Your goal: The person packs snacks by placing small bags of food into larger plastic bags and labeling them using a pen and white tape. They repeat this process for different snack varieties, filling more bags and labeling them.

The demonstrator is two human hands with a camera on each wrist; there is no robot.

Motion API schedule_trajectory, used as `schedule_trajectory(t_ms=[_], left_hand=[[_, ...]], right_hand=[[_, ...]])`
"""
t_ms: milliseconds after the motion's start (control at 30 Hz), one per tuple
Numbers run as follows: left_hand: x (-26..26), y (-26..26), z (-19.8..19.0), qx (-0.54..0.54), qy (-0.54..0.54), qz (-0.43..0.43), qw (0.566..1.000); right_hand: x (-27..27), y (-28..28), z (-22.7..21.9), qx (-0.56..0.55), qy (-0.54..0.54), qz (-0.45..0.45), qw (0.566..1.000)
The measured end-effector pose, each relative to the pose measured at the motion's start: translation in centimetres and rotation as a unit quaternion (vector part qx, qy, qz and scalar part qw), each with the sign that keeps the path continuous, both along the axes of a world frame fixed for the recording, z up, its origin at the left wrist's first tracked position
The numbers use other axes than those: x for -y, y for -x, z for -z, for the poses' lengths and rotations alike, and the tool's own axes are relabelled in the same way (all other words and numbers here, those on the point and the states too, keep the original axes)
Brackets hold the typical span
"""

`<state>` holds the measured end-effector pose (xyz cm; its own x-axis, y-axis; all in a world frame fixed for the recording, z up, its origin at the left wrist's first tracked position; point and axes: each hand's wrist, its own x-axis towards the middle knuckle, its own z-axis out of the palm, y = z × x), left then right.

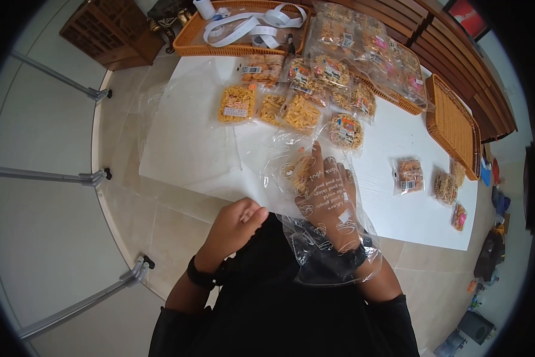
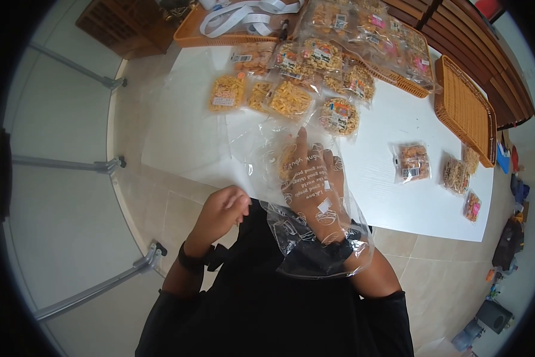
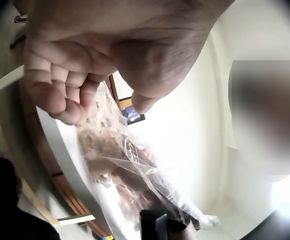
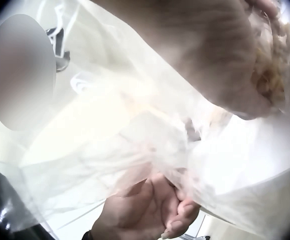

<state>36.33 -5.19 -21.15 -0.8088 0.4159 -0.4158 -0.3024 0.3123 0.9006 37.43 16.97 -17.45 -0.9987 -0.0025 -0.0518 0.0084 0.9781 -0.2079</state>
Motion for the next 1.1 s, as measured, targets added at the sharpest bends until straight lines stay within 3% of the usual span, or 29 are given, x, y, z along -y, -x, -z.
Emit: schedule_trajectory(t_ms=[67,200,333,433,633,733,833,933,1067,1100], left_hand=[[-1.2,0.7,-0.7,0.077,0.003,0.047,0.996],[-3.1,1.6,1.0,0.112,-0.102,0.154,0.977],[-3.6,2.5,0.2,0.098,-0.100,0.211,0.967],[-4.0,2.2,-0.5,0.110,-0.105,0.256,0.955],[-6.6,1.9,-1.6,0.137,-0.093,0.315,0.935],[-6.8,2.0,-0.6,0.115,-0.099,0.323,0.934],[-6.8,3.6,-0.6,0.212,-0.116,0.138,0.961],[-7.2,4.8,-0.5,0.200,-0.153,0.069,0.965],[-7.4,3.4,-0.6,0.100,-0.103,0.092,0.985],[-7.0,3.2,-1.2,0.079,-0.079,0.101,0.989]], right_hand=[[-0.1,0.0,0.2,-0.014,-0.027,-0.012,0.999],[-0.4,0.2,0.9,0.010,0.000,0.021,1.000],[-1.7,0.5,1.4,0.035,-0.028,0.055,0.997],[-3.6,0.8,1.3,-0.090,-0.127,-0.009,0.988],[-5.9,0.2,2.5,-0.147,-0.115,0.027,0.982],[-7.0,-1.2,3.1,-0.136,-0.114,0.033,0.984],[-7.2,-2.3,2.9,-0.159,-0.049,0.032,0.986],[-6.7,-3.4,3.0,-0.193,0.026,0.012,0.981],[-7.5,-4.9,5.5,-0.165,0.152,0.057,0.973],[-7.5,-4.9,6.1,-0.179,0.128,0.066,0.973]])
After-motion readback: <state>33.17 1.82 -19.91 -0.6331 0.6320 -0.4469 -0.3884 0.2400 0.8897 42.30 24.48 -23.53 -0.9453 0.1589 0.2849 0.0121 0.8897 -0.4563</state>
